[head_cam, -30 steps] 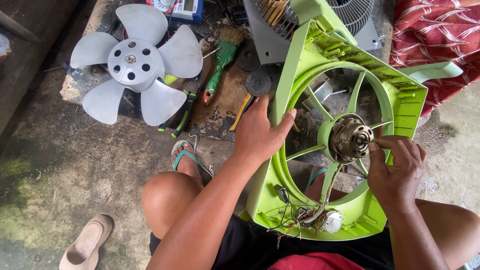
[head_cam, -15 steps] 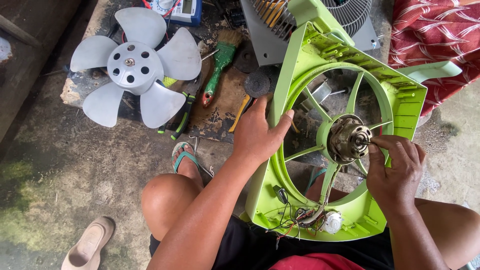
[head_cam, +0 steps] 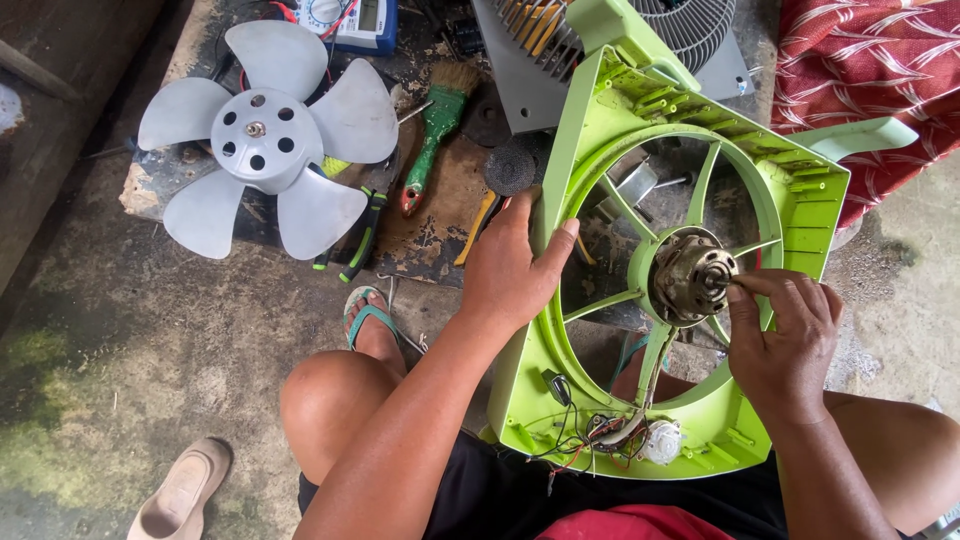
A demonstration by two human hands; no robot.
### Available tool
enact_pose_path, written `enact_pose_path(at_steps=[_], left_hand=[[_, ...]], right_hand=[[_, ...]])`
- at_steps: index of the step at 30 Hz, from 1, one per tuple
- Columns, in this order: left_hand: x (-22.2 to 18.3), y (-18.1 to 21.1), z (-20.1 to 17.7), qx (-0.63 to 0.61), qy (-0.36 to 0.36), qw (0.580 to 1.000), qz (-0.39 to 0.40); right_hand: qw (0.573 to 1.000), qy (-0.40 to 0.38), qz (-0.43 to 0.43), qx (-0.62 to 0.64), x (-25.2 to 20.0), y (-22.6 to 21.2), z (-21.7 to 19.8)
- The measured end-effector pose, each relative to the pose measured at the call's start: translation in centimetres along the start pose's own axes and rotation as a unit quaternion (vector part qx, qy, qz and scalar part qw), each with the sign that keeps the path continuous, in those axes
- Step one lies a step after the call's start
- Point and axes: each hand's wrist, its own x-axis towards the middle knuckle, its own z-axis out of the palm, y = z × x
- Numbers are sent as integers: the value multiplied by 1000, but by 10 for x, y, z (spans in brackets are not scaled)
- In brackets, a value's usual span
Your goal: Disassembling an electric fan to inspect and repair the motor assembly
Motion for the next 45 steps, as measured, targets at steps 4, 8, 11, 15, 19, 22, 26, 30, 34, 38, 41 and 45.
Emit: enact_pose_path(at_steps=[4, 8, 11, 15, 19, 22, 26, 30, 34, 38, 41, 45], left_hand=[[0, 1, -2, 0, -11, 1000, -2], [-1, 0, -2, 5, -15, 1000, 7], [-2, 0, -4, -4, -14, 1000, 10], [-4, -1, -5, -15, -16, 999, 23], [-5, -8, -3, -9, -2, 999, 47], [-16, 5, -15, -21, -8, 999, 25], [-23, 33, -36, -52, 11, 997, 55], [-3, 45, -53, -32, 20, 999, 23], [30, 55, -80, -63, 69, 996, -10], [73, 42, -90, -86, 136, 986, 34], [99, 29, -94, -117, 162, 978, 62], [114, 31, -98, -89, 141, 986, 2]], right_hand=[[1000, -21, 5, 18, 1, 12, -6], [998, 13, 59, -8, -13, 56, -4], [980, -4, 200, 3, -24, 76, -3], [818, -129, 534, 174, -6, 30, -19], [868, -94, 469, 132, -54, 82, 7], [849, -87, 492, 169, -52, 62, -13], [861, -60, 479, 159, -34, 64, -31], [880, -21, 413, 233, 0, 75, -36], [903, -20, 345, 256, 57, 84, -25], [913, -30, 308, 266, 118, 77, -13], [896, -37, 246, 368, 144, 91, 3], [903, -68, 227, 359, 171, 87, 12]])
